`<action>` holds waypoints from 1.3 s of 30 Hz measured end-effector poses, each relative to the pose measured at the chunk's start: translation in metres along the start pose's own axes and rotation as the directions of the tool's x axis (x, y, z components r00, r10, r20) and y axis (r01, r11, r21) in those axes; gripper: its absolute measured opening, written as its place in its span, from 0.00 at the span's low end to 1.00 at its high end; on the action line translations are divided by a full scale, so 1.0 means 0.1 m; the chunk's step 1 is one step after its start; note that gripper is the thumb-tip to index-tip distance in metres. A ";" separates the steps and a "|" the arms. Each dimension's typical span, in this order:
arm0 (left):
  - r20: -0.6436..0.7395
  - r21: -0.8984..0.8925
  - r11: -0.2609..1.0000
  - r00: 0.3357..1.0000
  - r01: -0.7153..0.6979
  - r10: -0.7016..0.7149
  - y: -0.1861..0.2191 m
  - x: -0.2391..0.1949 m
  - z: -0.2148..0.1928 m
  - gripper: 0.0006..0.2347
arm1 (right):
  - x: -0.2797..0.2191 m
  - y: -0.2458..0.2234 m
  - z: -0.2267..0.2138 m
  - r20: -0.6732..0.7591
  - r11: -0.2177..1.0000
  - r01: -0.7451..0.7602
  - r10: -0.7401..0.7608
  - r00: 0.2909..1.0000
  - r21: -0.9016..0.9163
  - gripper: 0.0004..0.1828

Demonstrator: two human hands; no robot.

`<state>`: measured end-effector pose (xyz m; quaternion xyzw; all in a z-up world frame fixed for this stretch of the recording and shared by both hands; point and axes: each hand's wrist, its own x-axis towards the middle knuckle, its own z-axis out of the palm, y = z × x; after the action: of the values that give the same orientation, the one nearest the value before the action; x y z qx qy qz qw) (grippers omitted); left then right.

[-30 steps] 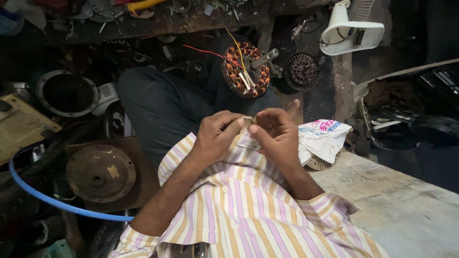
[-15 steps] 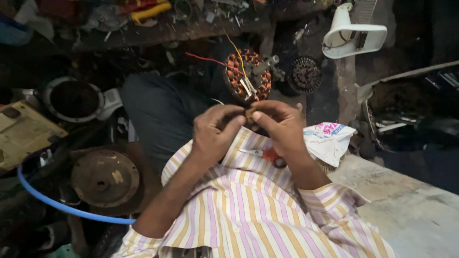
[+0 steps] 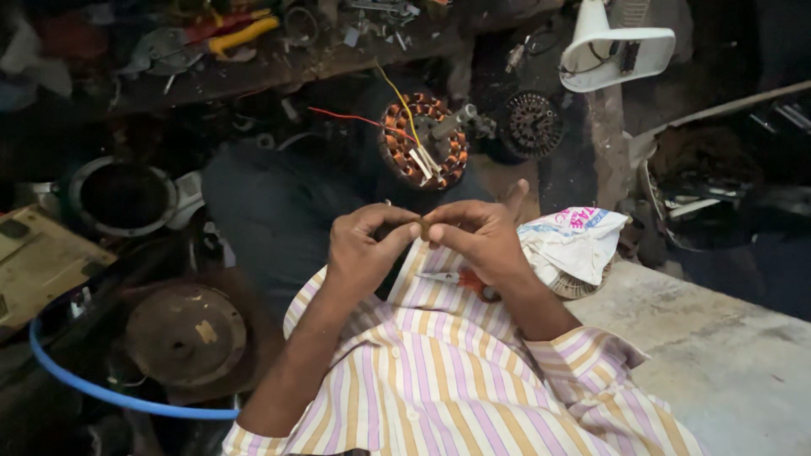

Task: The person sits on the floor and works on a motor stator, using scissors to cut wires and a small stick to adjust or secure the windings. The person repeatedly trims and manipulates the wires attached to the copper-wound component.

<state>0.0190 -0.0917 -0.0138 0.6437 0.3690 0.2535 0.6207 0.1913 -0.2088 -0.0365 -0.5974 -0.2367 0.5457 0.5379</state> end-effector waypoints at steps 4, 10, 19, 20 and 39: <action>-0.035 0.039 0.999 0.999 -0.035 0.037 0.04 -0.03 0.03 0.03 | -0.02 0.00 0.06 -0.056 1.000 0.001 -0.001 0.998 -0.012 0.13; -0.004 0.044 0.999 1.000 -0.019 0.019 0.04 -0.03 0.02 0.03 | -0.04 0.04 0.12 -0.071 0.999 0.018 -0.016 0.997 0.037 0.12; 0.082 -0.092 0.988 0.990 0.121 -0.114 -0.05 0.01 0.00 0.05 | 0.00 0.00 0.21 -0.111 0.988 0.156 -0.157 0.981 -0.017 0.08; 0.077 -0.093 0.988 0.990 0.125 -0.118 -0.06 0.02 -0.01 0.06 | -0.01 -0.02 0.24 -0.140 0.985 0.162 -0.170 0.975 -0.065 0.09; 0.051 0.020 0.997 0.996 -0.081 0.080 -0.02 -0.03 -0.04 0.06 | -0.02 -0.37 0.34 -0.070 0.925 0.185 -0.220 0.973 -0.331 0.07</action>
<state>0.0137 -0.0910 -0.0148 0.6710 0.3299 0.2577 0.6120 0.1712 -0.1863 0.0039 -0.6776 -0.3544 0.4088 0.4981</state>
